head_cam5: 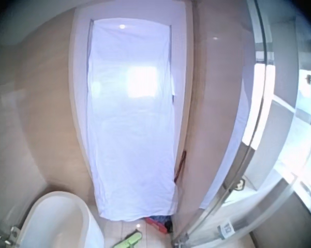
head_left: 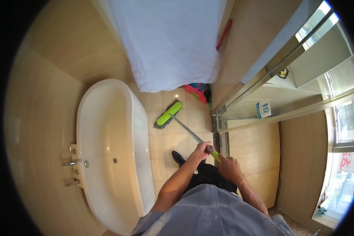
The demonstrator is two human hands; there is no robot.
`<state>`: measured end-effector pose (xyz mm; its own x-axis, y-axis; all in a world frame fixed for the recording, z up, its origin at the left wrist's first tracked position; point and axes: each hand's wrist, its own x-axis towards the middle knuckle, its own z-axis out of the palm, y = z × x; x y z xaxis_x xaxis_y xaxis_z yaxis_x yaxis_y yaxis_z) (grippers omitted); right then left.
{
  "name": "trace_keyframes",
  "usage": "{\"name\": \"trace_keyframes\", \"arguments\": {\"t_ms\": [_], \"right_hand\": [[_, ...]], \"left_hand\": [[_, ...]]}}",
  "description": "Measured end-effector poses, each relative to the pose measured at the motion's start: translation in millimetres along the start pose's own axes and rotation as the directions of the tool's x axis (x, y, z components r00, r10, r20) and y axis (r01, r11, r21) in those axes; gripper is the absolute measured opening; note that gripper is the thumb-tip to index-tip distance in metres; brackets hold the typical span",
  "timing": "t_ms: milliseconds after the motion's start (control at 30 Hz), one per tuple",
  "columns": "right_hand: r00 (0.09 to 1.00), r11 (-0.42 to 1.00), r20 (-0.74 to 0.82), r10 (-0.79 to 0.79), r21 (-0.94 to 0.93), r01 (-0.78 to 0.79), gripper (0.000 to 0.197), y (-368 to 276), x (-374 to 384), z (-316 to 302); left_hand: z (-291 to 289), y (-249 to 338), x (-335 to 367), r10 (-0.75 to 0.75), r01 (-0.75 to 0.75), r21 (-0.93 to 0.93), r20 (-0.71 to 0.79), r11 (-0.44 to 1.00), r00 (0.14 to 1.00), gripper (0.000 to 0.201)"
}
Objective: The person cleans a bathroom floor using a green flat mop. They wipe the tiled floor inside a glass shower enclosure and the area around a white bathtub. The person moves the mop back and forth to cover the floor surface.
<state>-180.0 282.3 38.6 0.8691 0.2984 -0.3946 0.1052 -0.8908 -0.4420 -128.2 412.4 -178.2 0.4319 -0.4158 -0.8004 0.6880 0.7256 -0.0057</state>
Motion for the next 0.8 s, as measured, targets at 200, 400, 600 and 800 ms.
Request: {"name": "trace_keyframes", "arguments": {"t_ms": [200, 400, 600, 800], "right_hand": [[0.966, 0.967, 0.054, 0.252, -0.048, -0.249, 0.026, 15.6, -35.6, -32.3], [0.963, 0.970, 0.124, 0.240, -0.072, -0.233, 0.028, 28.0, -73.0, -62.3], [0.993, 0.992, 0.099, 0.069, 0.099, -0.079, 0.047, 64.9, -75.2, -65.6], [0.995, 0.997, 0.059, -0.078, 0.010, 0.077, 0.046, 62.4, -34.9, -22.5]], "left_hand": [[49.9, -47.7, 16.7, -0.145, 0.164, 0.309, -0.083, 0.937, 0.986, 0.023], [48.9, -78.6, 55.1, -0.148, 0.185, 0.192, -0.195, 0.964, 0.970, 0.015], [38.2, -98.3, 64.5, 0.068, -0.054, 0.054, -0.308, 0.997, 0.949, 0.010], [6.1, -54.2, 76.7, 0.237, -0.243, 0.010, -0.258, 0.970, 0.937, 0.008]]}}
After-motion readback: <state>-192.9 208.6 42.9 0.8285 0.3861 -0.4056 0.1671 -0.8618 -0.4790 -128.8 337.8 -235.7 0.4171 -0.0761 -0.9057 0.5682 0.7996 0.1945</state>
